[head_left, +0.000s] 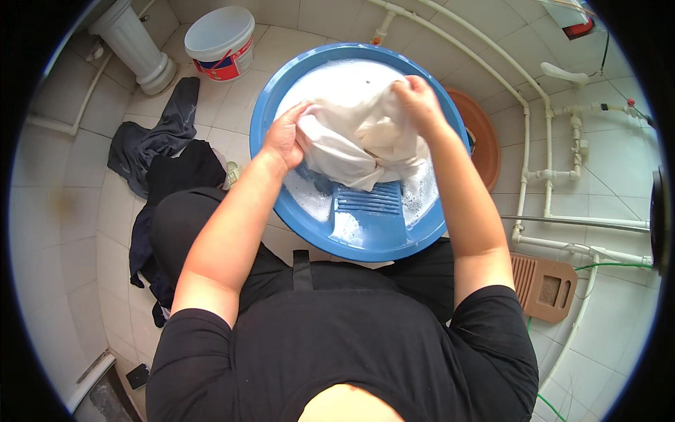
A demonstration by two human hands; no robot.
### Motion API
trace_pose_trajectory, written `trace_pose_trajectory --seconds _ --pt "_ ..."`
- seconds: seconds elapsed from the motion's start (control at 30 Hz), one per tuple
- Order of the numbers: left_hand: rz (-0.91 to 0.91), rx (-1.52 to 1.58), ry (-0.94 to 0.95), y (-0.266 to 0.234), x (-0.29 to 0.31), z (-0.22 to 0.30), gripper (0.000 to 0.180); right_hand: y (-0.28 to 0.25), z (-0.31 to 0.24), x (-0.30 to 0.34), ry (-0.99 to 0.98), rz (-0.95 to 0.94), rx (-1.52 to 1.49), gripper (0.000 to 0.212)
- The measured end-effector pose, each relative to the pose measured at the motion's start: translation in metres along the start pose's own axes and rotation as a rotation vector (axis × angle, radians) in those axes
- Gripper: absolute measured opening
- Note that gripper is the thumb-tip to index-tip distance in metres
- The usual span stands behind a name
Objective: The person sits on the floor and hand-washes a white t-shirt in a blue basin filled with soapy water. They scrub the fabric against a washboard, rinse it, and wring it out. The person then places the white shirt aside and begins washing a black garment in the same basin.
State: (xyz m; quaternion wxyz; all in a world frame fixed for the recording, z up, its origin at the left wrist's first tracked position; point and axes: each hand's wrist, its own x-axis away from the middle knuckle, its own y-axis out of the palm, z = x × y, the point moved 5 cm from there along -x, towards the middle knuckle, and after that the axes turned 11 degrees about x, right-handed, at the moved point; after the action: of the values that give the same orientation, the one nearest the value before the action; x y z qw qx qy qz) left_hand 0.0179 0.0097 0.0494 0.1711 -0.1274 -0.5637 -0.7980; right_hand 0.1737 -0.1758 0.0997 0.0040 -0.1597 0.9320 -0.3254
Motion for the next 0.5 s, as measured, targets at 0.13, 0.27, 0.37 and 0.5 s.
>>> trace_pose_trajectory --seconds 0.13,0.27,0.37,0.5 --pt "0.483 0.131 0.013 -0.05 -0.009 -0.026 0.035 0.08 0.001 0.007 -0.426 -0.174 0.464 0.039" --pt "0.482 0.014 0.109 -0.047 -0.009 -0.029 0.041 0.138 0.015 0.036 -0.52 -0.278 0.932 0.029" --pt "0.481 0.044 0.13 -0.065 -0.025 -0.03 0.042 0.161 0.022 0.036 -0.548 -0.306 1.191 0.032" --pt "0.422 0.007 0.314 -0.061 -0.029 -0.023 0.039 0.126 0.011 0.006 -0.021 -0.403 0.672 0.036"
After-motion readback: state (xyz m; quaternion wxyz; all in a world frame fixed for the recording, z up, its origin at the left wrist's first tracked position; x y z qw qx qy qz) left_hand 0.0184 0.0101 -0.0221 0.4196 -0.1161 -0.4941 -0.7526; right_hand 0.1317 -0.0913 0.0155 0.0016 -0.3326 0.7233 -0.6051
